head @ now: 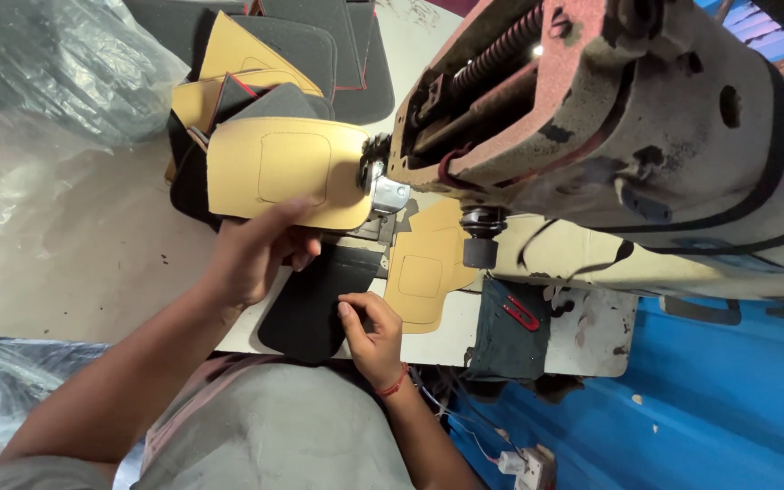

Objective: Organizing and sorting various shoe upper components at a sewing workstation.

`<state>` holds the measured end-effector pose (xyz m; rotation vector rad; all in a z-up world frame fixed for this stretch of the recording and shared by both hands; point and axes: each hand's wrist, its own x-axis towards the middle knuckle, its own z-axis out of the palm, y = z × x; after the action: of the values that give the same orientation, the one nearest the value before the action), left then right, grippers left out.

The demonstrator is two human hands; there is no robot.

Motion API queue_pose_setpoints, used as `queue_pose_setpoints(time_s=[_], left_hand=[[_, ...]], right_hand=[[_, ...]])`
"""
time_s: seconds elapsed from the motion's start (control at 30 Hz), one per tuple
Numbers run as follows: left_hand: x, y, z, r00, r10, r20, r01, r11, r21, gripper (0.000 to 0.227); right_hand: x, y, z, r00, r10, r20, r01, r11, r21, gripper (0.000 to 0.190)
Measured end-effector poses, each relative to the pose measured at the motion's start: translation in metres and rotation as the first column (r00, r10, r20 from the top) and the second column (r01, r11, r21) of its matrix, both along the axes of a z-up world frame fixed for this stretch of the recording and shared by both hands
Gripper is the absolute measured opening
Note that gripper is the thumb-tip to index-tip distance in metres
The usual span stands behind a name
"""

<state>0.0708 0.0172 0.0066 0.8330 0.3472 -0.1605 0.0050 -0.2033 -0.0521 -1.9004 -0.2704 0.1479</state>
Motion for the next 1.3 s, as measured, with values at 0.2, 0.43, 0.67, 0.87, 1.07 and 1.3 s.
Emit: queue_pose_setpoints(time_s=[0.2, 0.43, 0.67, 0.87, 1.07, 1.3], left_hand=[[-0.005, 0.014, 0.007, 1.0, 0.018, -0.019, -0.019, 0.999, -0.049, 0.037], [-0.021, -0.01, -0.003, 0.995, 0.098, -0.011, -0.098, 0.976, -0.196, 0.038], [-0.031, -0.044, -0.013, 0.952, 0.298, 0.075, -0.242, 0.877, -0.415, 0.042], [-0.052, -0.069, -0.033, 0.978, 0.198, 0.062, -0.143, 0.86, -0.491, 0.063], [-0.08, -0.073, -0.009, 0.967, 0.005, 0.253, 0.035, 0.988, -0.154, 0.053], [-0.094, -0.019, 0.023, 0.684, -0.22, 0.696, -0.369, 0.718, 0.59, 0.028]], right_hand=[[0.002, 0.002, 0.002, 1.0, -0.009, -0.003, 0.009, 1.0, -0.019, 0.008], [0.0, 0.004, 0.003, 1.0, -0.009, -0.019, 0.009, 1.0, -0.015, 0.009], [-0.005, 0.004, 0.001, 1.0, 0.001, 0.025, -0.001, 1.0, -0.008, 0.009], [-0.008, 0.0, -0.009, 0.999, -0.001, 0.036, 0.001, 1.0, 0.01, 0.008], [-0.006, -0.009, -0.018, 0.993, -0.017, -0.118, 0.056, 0.94, 0.335, 0.013], [0.023, 0.016, 0.054, 0.986, 0.165, -0.018, -0.145, 0.908, 0.392, 0.035]])
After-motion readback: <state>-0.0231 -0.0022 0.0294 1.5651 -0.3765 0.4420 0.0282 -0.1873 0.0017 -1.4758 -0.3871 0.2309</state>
